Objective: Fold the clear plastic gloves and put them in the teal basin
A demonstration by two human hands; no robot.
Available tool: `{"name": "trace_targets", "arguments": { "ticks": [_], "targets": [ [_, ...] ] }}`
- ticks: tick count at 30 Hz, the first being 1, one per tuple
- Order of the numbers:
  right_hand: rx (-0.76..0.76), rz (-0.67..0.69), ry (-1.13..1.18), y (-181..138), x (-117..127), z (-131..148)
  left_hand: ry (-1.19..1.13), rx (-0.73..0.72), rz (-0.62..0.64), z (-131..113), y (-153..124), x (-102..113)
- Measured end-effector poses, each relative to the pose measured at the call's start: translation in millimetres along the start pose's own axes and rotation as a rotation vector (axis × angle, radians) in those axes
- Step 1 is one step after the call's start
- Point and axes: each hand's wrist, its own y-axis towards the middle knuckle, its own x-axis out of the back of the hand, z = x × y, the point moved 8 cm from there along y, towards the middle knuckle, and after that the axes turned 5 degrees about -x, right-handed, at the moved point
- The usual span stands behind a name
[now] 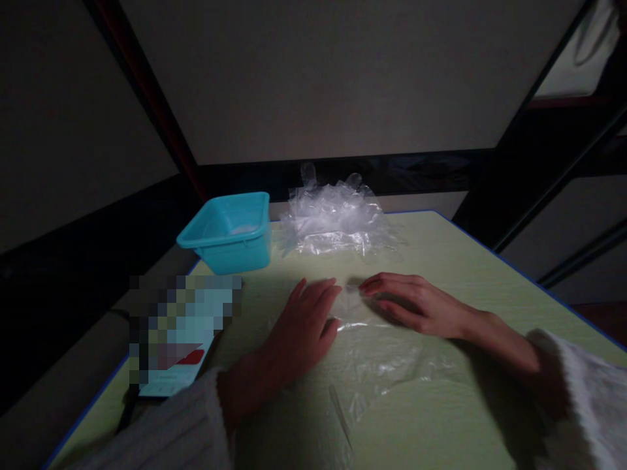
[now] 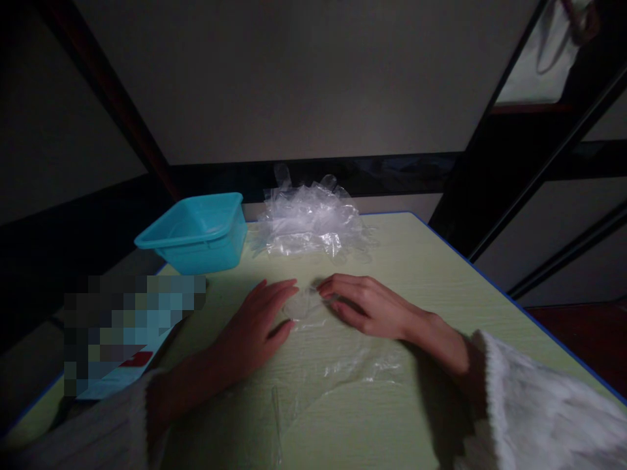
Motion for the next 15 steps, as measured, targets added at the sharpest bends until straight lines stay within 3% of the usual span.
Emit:
{"name": "trace_targets", "arguments": {
  "ticks": [4, 9, 15],
  "targets": [
    [-0.091, -0.071, -0.099, -6, 15, -21, 0.004, -0.073, 0.046, -8, 0, -1],
    [-0.266, -0.099, -0.143, -16, 28, -56, 0.032, -0.107, -0.01, -5, 1, 1],
    [-0.283, -0.02, -0.052, -14, 20, -53, 0.052, -0.115, -0.108, -2, 3, 5]
  ]
}}
